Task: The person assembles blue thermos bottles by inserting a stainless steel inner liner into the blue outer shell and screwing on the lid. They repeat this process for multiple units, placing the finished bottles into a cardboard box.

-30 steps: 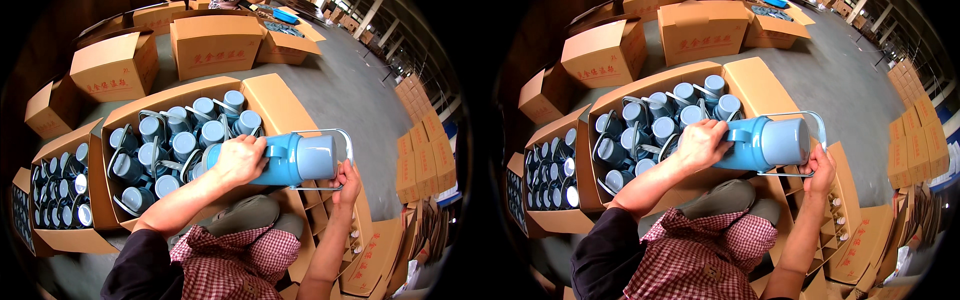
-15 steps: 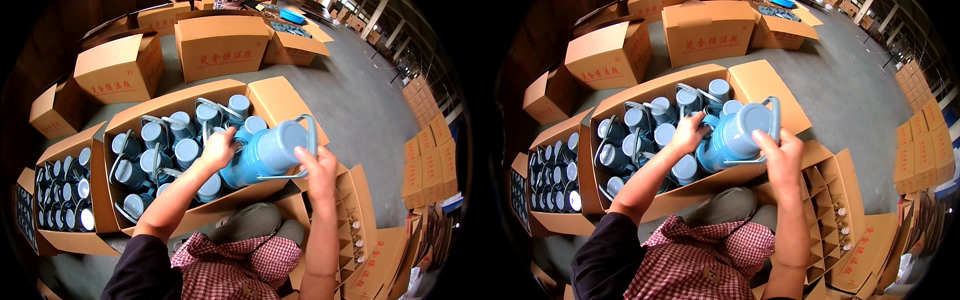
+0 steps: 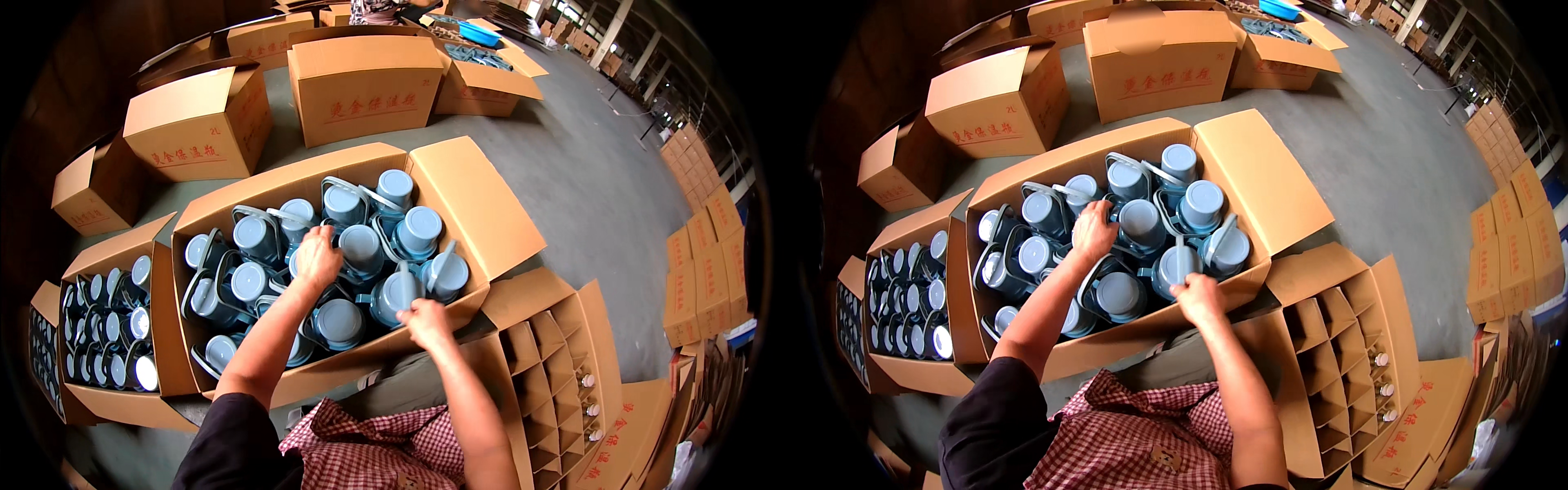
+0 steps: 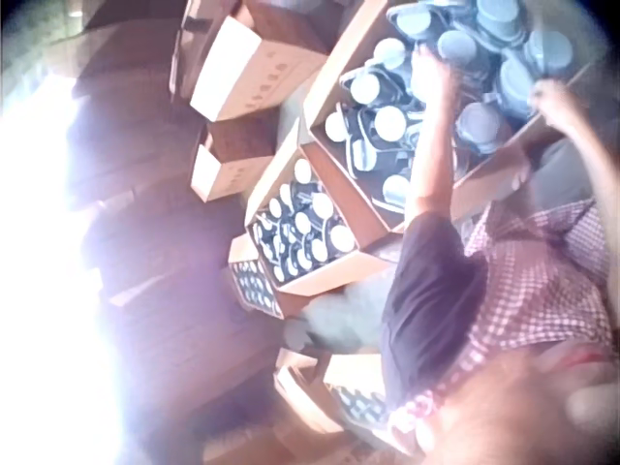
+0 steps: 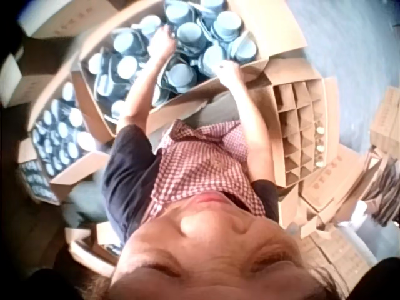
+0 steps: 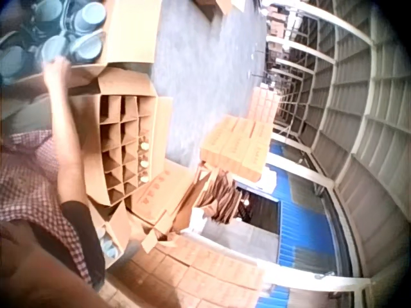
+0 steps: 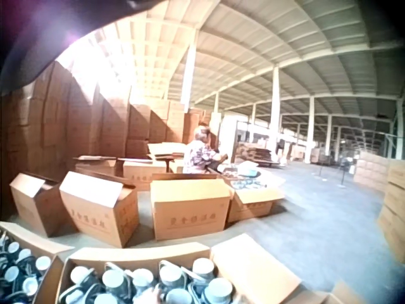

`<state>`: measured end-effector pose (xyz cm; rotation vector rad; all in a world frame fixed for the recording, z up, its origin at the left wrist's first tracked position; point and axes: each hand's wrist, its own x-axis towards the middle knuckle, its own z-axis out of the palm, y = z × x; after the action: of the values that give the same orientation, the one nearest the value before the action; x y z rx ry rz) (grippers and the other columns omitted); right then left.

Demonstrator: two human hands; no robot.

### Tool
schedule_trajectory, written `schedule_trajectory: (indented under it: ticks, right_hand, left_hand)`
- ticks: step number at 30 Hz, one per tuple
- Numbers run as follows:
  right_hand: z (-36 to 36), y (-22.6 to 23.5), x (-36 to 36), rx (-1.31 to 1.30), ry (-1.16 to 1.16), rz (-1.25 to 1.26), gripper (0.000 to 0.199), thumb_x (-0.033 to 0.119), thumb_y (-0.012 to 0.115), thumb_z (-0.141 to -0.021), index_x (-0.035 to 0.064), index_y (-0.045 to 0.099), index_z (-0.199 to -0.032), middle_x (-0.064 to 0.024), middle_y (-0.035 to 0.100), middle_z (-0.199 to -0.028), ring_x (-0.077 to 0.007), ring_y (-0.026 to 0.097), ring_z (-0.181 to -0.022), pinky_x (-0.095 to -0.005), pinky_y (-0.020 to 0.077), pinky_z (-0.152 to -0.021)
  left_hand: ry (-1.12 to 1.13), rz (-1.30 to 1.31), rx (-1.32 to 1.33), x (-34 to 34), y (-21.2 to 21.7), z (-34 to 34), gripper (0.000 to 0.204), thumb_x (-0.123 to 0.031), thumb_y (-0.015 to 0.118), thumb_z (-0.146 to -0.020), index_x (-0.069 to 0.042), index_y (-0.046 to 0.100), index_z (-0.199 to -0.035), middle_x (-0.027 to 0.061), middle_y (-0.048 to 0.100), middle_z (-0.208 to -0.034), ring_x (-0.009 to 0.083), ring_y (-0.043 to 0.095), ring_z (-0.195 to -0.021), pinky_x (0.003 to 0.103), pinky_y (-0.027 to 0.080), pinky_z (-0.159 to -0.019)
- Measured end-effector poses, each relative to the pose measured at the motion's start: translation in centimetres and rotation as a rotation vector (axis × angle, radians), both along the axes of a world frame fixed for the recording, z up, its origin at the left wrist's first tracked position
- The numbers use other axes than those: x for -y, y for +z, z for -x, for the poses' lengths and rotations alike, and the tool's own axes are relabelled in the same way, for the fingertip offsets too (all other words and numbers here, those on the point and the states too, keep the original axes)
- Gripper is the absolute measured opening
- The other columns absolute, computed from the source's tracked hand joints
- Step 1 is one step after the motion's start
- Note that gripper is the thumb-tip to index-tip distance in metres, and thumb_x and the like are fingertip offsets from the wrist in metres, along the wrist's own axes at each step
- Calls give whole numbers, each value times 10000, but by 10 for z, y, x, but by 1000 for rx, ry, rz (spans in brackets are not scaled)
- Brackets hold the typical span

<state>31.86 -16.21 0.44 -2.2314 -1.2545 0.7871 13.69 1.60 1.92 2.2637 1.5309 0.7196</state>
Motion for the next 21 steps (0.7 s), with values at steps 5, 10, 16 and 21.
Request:
schedule_trajectory:
  ticks: [5,10,16,21]
  right_hand:
    - [9,5,16,-161,7,3,263,286,671,-804,40,638,-892,-155,667,-802,-325,651,-768,-426,486,-682]
    - [3,-8,48,-409,-25,-305,347,116,694,-787,14,643,-1114,-140,698,-942,-160,673,-741,-297,533,-695]
    - [-13,27,73,-676,-274,-449,217,31,626,-855,22,662,-1068,-70,690,-944,-129,666,-723,-235,497,-601]
    - [-28,35,89,-811,-339,-533,186,77,582,-885,15,643,-1049,-93,687,-1024,-178,681,-719,-240,482,-584]
  left_hand:
    - [120,170,-306,-31,-28,-16,542,-231,670,-739,-58,521,-1231,174,631,-1078,333,586,-1054,479,415,-922]
    - [237,212,102,-41,-44,-36,523,-172,682,-685,-91,581,-1191,192,673,-982,341,644,-946,433,476,-863]
    - [150,409,441,-75,-3,-22,295,-71,713,-585,-1,698,-870,150,695,-803,269,677,-793,364,516,-750]
    - [-266,524,711,-13,151,-18,238,46,684,-583,-9,637,-810,52,627,-746,157,583,-698,293,478,-676]
